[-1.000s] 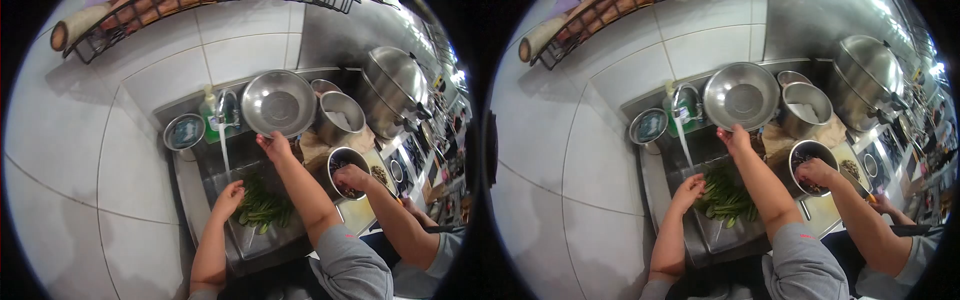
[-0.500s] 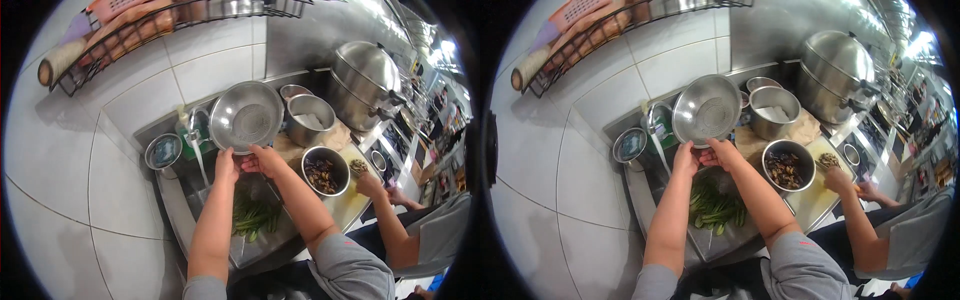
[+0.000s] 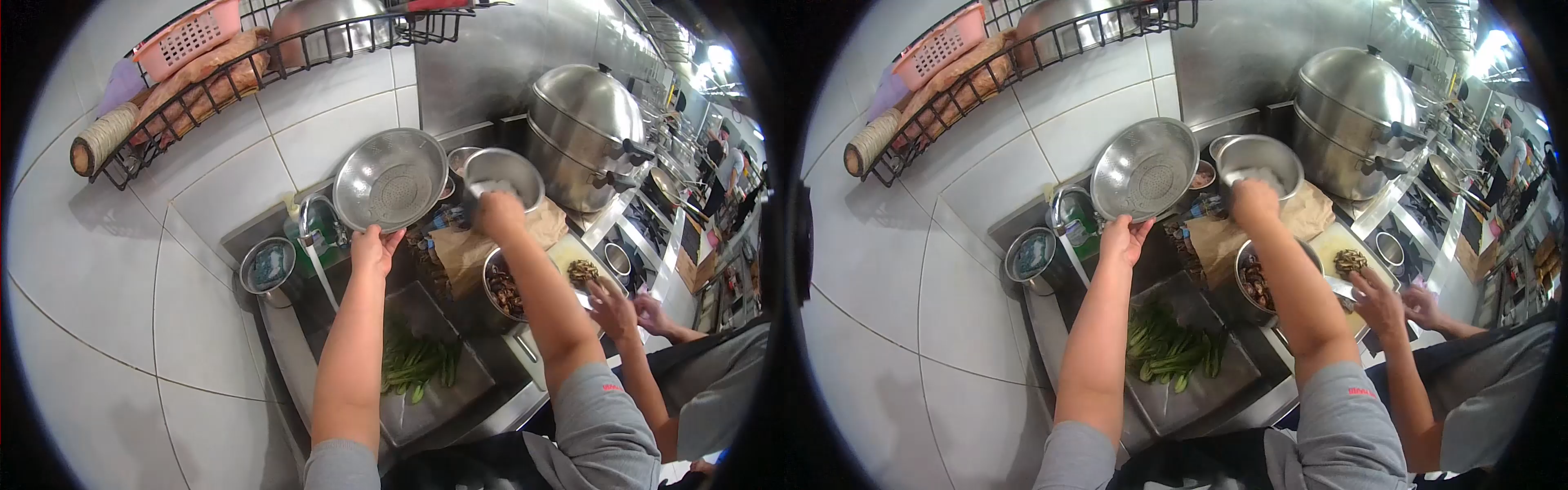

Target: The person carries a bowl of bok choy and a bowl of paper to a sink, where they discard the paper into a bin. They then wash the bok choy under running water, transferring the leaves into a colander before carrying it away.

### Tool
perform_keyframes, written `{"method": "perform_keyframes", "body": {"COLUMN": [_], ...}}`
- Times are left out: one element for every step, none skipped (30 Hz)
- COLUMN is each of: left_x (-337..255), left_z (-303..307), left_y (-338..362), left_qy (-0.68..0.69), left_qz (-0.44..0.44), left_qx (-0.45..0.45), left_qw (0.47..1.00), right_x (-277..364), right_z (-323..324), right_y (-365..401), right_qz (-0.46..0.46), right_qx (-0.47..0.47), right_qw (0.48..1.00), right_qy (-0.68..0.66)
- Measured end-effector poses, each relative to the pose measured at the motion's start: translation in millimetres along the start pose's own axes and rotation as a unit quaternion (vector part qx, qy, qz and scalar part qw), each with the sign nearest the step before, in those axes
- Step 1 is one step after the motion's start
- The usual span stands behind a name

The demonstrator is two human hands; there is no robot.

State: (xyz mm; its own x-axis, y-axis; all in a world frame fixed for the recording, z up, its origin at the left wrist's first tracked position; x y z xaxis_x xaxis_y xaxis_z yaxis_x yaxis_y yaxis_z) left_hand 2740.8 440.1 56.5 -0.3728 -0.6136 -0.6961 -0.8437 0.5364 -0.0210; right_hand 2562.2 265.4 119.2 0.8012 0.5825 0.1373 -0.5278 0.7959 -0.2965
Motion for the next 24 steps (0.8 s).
{"method": "perform_keyframes", "body": {"left_x": [2.6,6.9,11.2,15.3,19.0,26.4,33.9,42.0,52.1,61.0,69.3,77.4,82.3,86.9,86.6,87.7,87.1,88.5,87.1,84.8,79.2,61.5,45.6,39.9], "left_z": [-1.9,-4.0,-9.3,-16.9,-25.3,-31.1,-36.9,-42.9,-46.1,-48.5,-49.4,-50.3,-51.3,-50.8,-53.7,-55.2,-54.6,-51.9,-48.6,-45.6,-36.2,-31.1,-22.8,-1.6], "left_y": [-5.3,-9.8,-11.2,-11.8,-12.8,-17.7,-22.7,-27.9,-34.4,-38.7,-43.2,-47.4,-49.1,-50.5,-46.1,-41.4,-39.1,-38.5,-36.3,-35.4,-30.5,-17.1,-10.1,-14.1], "left_qy": [-0.009,-0.019,-0.019,-0.026,-0.033,-0.024,-0.031,-0.029,-0.028,-0.035,-0.042,-0.042,-0.044,-0.049,-0.053,-0.072,-0.064,-0.076,-0.087,-0.087,-0.088,-0.111,-0.134,-0.127], "left_qz": [-0.001,0.000,0.001,-0.001,-0.004,0.015,0.032,0.038,0.044,0.043,0.041,0.038,0.035,0.056,0.077,0.085,0.116,0.133,0.150,0.124,0.101,0.095,0.087,0.085], "left_qx": [0.004,0.009,0.006,-0.002,-0.009,-0.013,-0.004,0.010,0.022,0.025,0.026,0.027,0.029,0.027,0.026,0.008,-0.004,0.009,0.017,0.037,0.048,0.048,0.050,0.093], "left_qw": [1.000,1.000,1.000,1.000,0.999,1.000,0.999,0.999,0.998,0.998,0.998,0.998,0.998,0.997,0.995,0.994,0.991,0.988,0.985,0.988,0.990,0.988,0.986,0.984], "right_x": [-6.0,-13.2,-20.2,-27.3,-33.7,-37.8,-41.9,-46.1,-49.1,-49.5,-50.6,-50.7,-49.4,-48.6,-45.4,-42.8,-40.3,-41.7,-37.2,-45.7,-52.7,-45.6,-40.6,-25.4], "right_z": [7.4,14.3,21.1,23.3,24.8,25.9,22.9,16.3,8.3,4.0,-2.0,-9.8,-13.0,-16.8,-8.8,-3.1,1.7,3.3,10.6,1.7,-3.3,4.6,7.9,16.1], "right_y": [-3.4,-7.0,-10.7,-17.8,-23.3,-26.0,-28.9,-30.1,-30.8,-28.4,-25.2,-24.1,-24.0,-23.6,-18.5,-14.9,-12.0,-12.9,-11.7,-17.4,-22.6,-20.9,-19.5,-12.8], "right_qz": [-0.006,-0.012,-0.019,-0.029,-0.039,-0.042,-0.039,-0.056,-0.070,-0.062,-0.071,-0.079,-0.080,-0.086,-0.093,-0.094,-0.093,-0.104,-0.108,-0.095,-0.071,-0.056,-0.003,0.028], "right_qx": [-0.035,-0.058,-0.081,-0.070,-0.060,-0.045,-0.045,-0.002,0.043,0.048,0.093,0.141,0.136,0.137,0.138,0.126,0.115,0.130,0.132,0.093,0.067,0.043,-0.015,-0.070], "right_qw": [0.999,0.997,0.995,0.996,0.997,0.997,0.998,0.998,0.997,0.997,0.993,0.987,0.987,0.986,0.985,0.987,0.988,0.985,0.984,0.990,0.993,0.996,0.999,0.997], "right_qy": [-0.039,-0.048,-0.056,-0.046,-0.037,-0.037,-0.038,-0.017,0.005,0.004,0.009,0.014,0.021,0.029,0.037,0.039,0.040,0.032,0.041,0.055,0.062,0.052,0.041,0.032]}}
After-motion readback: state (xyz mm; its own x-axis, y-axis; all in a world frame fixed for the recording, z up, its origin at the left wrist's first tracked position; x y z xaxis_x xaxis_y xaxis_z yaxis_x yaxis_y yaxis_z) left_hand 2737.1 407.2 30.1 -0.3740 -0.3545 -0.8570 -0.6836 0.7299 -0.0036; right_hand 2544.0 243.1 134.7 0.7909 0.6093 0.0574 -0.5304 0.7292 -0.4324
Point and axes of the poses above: each hand's wrist, its own y-axis away from the middle knuckle, its own z-axis out of the back of the hand, x = y × z, the point moved 2 cm from there along -y, towards the middle knuckle, and after that the axes turned 11 degrees about -z, right-handed, at the moved point
